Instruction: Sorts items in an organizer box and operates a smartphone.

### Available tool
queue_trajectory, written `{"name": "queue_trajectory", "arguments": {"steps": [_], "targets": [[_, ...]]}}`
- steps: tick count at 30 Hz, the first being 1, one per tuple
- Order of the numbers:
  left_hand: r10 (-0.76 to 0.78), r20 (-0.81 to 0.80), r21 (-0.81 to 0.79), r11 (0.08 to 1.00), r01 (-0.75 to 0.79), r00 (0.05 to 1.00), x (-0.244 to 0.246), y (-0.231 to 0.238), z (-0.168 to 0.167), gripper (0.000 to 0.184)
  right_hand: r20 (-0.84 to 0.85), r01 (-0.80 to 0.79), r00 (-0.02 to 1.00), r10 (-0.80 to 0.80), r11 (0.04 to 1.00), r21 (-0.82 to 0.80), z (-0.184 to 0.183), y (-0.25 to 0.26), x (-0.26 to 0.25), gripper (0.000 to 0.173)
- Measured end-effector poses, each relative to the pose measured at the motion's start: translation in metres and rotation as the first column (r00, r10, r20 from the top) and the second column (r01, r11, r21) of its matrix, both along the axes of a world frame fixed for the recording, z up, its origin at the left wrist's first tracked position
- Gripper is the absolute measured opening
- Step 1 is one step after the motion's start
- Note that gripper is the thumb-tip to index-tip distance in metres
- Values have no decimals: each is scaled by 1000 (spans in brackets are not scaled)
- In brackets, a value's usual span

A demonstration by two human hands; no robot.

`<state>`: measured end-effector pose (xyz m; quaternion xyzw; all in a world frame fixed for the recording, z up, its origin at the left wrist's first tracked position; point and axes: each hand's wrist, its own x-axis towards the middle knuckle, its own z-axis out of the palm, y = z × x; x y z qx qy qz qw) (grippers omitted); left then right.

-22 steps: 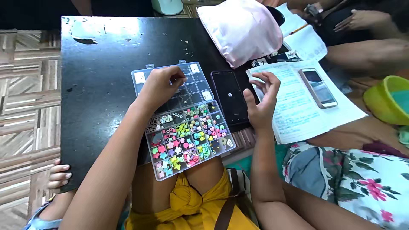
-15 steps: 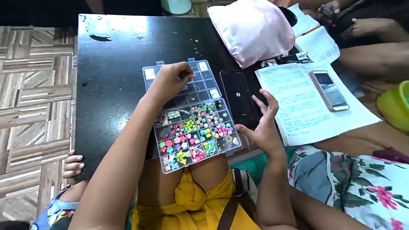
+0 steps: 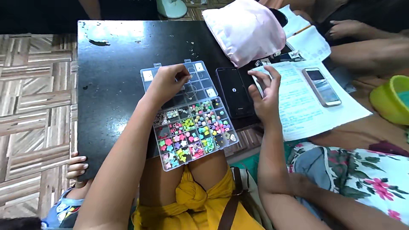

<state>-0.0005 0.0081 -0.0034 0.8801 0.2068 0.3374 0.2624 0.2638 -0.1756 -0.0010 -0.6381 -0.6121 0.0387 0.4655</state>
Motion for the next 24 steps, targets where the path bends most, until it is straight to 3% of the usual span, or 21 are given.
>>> {"name": "queue_trajectory", "arguments": {"steps": [3,5,7,13,17,21,24], "targets": [[5,-15,-4,1000,-5,1000,0,0,1,14,12,-65,998,64,974,219,9,32,20,41],[19,-5,-39,999,-19,1000,1,0,3,16,16,-78,997,78,943,322,14,47,24,31],[29,34,-106,994,-25,999,0,0,6,17,11,-110,994,113,938,328,21,57,14,28],[9,219,-304,951,59,976,2,3,11,14,223,-399,895,386,917,15,49,93,-32,26],[-10,261,-312,946,94,965,1,1,14,10,223,-512,795,564,821,-251,65,115,-52,40],[-16,251,-315,944,98,968,3,1,14,9,177,-566,744,644,749,-345,78,132,-53,15],[-9,231,-321,943,85,973,3,0,16,10,161,-557,738,656,726,-403,91,136,-41,12]]}}
